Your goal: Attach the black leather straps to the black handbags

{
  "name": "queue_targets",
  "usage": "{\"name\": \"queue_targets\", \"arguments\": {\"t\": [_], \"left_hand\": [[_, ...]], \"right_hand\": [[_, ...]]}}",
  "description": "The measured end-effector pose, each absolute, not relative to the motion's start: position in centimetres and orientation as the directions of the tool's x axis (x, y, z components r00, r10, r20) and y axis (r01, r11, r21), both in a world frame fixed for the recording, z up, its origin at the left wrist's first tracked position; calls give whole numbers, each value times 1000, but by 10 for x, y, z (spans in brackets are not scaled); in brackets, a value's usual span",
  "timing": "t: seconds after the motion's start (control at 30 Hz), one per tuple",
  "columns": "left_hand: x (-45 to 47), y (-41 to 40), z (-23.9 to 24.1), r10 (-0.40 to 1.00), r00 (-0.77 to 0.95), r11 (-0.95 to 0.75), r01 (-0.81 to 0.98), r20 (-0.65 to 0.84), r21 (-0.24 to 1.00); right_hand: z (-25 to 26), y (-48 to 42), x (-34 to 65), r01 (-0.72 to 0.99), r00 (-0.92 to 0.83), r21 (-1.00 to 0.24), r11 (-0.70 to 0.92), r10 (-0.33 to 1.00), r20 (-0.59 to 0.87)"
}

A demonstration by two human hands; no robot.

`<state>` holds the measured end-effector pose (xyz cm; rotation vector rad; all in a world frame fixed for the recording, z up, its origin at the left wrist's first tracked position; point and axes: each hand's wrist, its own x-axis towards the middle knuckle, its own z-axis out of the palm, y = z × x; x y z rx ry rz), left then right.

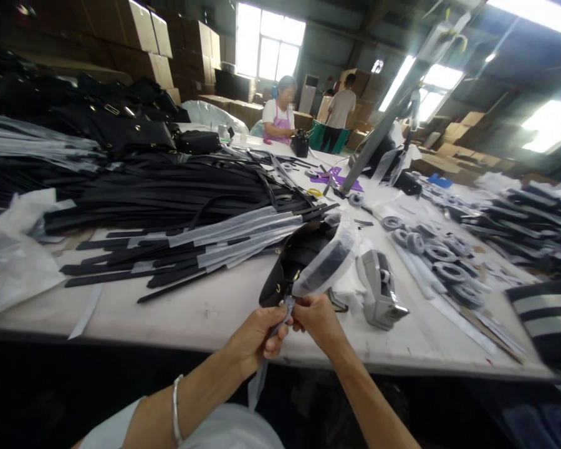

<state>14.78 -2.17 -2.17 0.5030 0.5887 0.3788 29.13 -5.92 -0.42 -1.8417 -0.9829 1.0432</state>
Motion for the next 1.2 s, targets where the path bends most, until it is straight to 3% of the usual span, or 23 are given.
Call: {"name": "queue_targets", "arguments": {"t": [0.27,0.5,0.63,0.73,0.87,1.0,1.2], "left_hand": [[147,-19,-25,540,736,770,-238,-407,591],[149,-19,-29,482,792,786,-202,-375,584],[146,-17,-31,532,768,733,-206,-357,649],[143,-13,-31,634,711,605,-209,-305,769],[143,-12,-29,741,647,314,-98,-179,945],[145,-16,-32,818,566,135,-14,-103,991],[145,-19,-47,843,536,-76,29,49,997]], "right_hand": [[-27,-50,284,233,556,-891,-388,805,-205],[-34,-55,272,47,339,-884,-464,840,-423],[-29,-59,284,82,252,-870,-486,855,-453],[-16,-68,307,164,256,-859,-485,862,-438],[6,-87,318,240,278,-874,-422,893,-355],[20,-94,289,300,353,-869,-393,892,-281],[22,-81,253,597,484,-735,-322,875,10]]}}
